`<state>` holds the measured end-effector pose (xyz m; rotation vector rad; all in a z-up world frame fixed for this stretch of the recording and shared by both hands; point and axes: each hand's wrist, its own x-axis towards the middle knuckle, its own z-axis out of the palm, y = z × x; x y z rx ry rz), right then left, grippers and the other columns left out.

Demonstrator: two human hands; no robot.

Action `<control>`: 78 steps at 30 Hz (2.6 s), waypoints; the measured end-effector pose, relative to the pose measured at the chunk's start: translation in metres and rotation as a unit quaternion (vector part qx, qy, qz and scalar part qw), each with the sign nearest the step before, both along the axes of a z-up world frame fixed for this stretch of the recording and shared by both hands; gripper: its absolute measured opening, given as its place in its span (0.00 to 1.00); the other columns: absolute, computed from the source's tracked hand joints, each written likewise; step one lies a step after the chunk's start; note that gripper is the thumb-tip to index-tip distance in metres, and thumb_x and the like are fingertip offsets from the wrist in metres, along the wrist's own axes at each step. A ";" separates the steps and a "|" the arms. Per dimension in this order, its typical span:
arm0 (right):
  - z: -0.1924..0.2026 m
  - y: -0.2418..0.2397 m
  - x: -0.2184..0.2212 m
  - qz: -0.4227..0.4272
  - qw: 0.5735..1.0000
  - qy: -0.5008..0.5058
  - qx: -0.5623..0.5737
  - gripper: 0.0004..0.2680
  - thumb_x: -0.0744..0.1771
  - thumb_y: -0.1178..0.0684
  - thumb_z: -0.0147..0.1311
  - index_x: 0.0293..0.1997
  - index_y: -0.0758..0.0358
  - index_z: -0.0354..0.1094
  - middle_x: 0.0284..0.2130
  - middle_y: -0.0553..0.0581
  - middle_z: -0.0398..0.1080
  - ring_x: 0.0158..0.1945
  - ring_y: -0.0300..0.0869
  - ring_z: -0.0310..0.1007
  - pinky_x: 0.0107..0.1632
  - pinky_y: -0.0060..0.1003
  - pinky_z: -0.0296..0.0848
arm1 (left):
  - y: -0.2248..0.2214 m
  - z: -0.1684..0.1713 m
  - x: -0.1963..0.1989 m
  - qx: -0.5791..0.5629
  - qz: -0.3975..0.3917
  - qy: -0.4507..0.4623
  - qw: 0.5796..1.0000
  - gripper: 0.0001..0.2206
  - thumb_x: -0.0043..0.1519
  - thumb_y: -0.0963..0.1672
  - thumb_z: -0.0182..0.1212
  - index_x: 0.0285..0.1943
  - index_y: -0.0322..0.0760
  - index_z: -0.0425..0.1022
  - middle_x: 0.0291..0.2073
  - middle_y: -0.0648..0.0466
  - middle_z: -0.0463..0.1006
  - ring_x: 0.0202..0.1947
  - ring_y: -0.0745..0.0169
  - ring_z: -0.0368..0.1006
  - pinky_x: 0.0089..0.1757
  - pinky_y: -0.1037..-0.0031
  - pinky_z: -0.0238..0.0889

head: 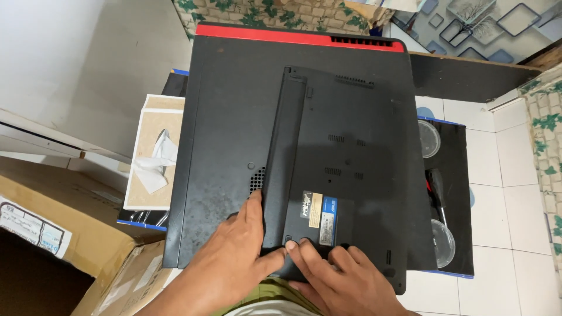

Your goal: Removing a laptop battery and cleaning the battery and its compartment using a cloth and a brush.

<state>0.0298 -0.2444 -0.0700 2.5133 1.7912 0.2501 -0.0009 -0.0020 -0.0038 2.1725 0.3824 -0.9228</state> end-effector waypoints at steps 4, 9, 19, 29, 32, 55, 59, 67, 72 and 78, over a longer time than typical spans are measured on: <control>0.005 0.003 0.002 0.008 1.000 -0.009 0.003 0.24 0.71 0.32 0.45 0.73 0.54 0.57 0.60 0.47 0.59 0.33 0.43 0.56 0.33 0.43 0.63 | 0.000 -0.003 0.000 -0.010 0.013 0.008 1.000 0.47 0.66 0.53 0.60 0.81 0.40 0.23 0.80 0.52 0.40 0.75 0.44 0.45 0.66 0.57 0.53; 0.002 0.001 0.002 0.007 1.000 -0.006 0.011 0.25 0.71 0.31 0.47 0.74 0.53 0.56 0.62 0.46 0.59 0.34 0.43 0.57 0.33 0.43 0.64 | 0.001 -0.002 0.000 -0.017 0.018 0.014 1.000 0.46 0.67 0.53 0.60 0.81 0.40 0.23 0.81 0.52 0.36 0.76 0.43 0.42 0.66 0.56 0.50; 0.008 0.011 0.003 0.011 0.997 -0.050 0.065 0.23 0.72 0.32 0.43 0.71 0.56 0.60 0.58 0.45 0.65 0.31 0.42 0.58 0.33 0.39 0.64 | 0.005 0.014 0.006 0.015 0.010 0.016 1.000 0.44 0.68 0.58 0.53 0.82 0.43 0.27 0.77 0.46 0.49 0.72 0.39 0.56 0.64 0.52 0.57; 0.005 0.008 0.002 0.007 0.999 -0.016 0.032 0.24 0.71 0.32 0.45 0.72 0.56 0.59 0.61 0.47 0.62 0.32 0.44 0.58 0.33 0.42 0.63 | 0.002 -0.002 0.007 0.066 0.011 -0.068 0.995 0.37 0.65 0.55 0.54 0.78 0.39 0.40 0.73 0.47 0.48 0.52 0.27 0.71 0.48 0.46 0.67; 0.008 0.009 0.002 0.008 0.999 -0.016 0.038 0.24 0.71 0.33 0.45 0.72 0.57 0.59 0.60 0.47 0.63 0.31 0.44 0.58 0.32 0.41 0.63 | 0.002 -0.002 0.008 0.067 0.015 -0.064 0.996 0.37 0.65 0.55 0.54 0.77 0.39 0.41 0.69 0.49 0.53 0.51 0.29 0.71 0.47 0.46 0.67; 0.002 0.005 0.003 -0.027 0.994 0.092 0.055 0.24 0.71 0.33 0.49 0.74 0.48 0.57 0.60 0.50 0.65 0.41 0.46 0.68 0.41 0.45 0.74 | 0.014 0.014 0.029 0.065 0.088 -0.094 0.990 0.41 0.60 0.56 0.56 0.81 0.54 0.38 0.77 0.59 0.54 0.56 0.33 0.73 0.52 0.47 0.66; 0.005 0.005 0.002 -0.064 0.981 0.163 0.085 0.26 0.69 0.33 0.53 0.75 0.48 0.54 0.63 0.51 0.64 0.50 0.49 0.72 0.52 0.54 0.74 | 0.016 0.010 0.026 0.054 0.093 -0.115 0.988 0.40 0.59 0.56 0.55 0.80 0.54 0.41 0.75 0.60 0.58 0.52 0.35 0.75 0.50 0.49 0.66; 0.034 0.009 0.041 -0.124 0.949 0.262 0.122 0.21 0.68 0.37 0.51 0.71 0.36 0.57 0.58 0.46 0.69 0.53 0.39 0.77 0.28 0.43 0.82 | 0.019 0.013 0.030 0.056 0.090 -0.123 0.987 0.41 0.58 0.55 0.58 0.80 0.54 0.42 0.75 0.57 0.57 0.58 0.28 0.70 0.54 0.45 0.62; 0.075 0.050 0.138 -0.083 0.946 0.167 0.263 0.10 0.72 0.52 0.45 0.50 0.54 0.77 0.30 0.55 0.71 0.37 0.55 0.76 0.41 0.48 0.74 | 0.028 0.023 0.043 0.021 0.084 -0.195 0.977 0.41 0.61 0.56 0.58 0.79 0.35 0.47 0.69 0.34 0.62 0.59 0.19 0.69 0.53 0.37 0.64; 0.032 0.083 0.241 -0.127 0.932 0.195 0.279 0.08 0.70 0.53 0.54 0.53 0.50 0.77 0.42 0.53 0.75 0.48 0.53 0.77 0.52 0.49 0.74 | 0.029 0.007 0.093 0.062 0.094 -0.286 0.952 0.38 0.64 0.56 0.55 0.77 0.30 0.49 0.65 0.32 0.64 0.57 0.17 0.69 0.52 0.37 0.65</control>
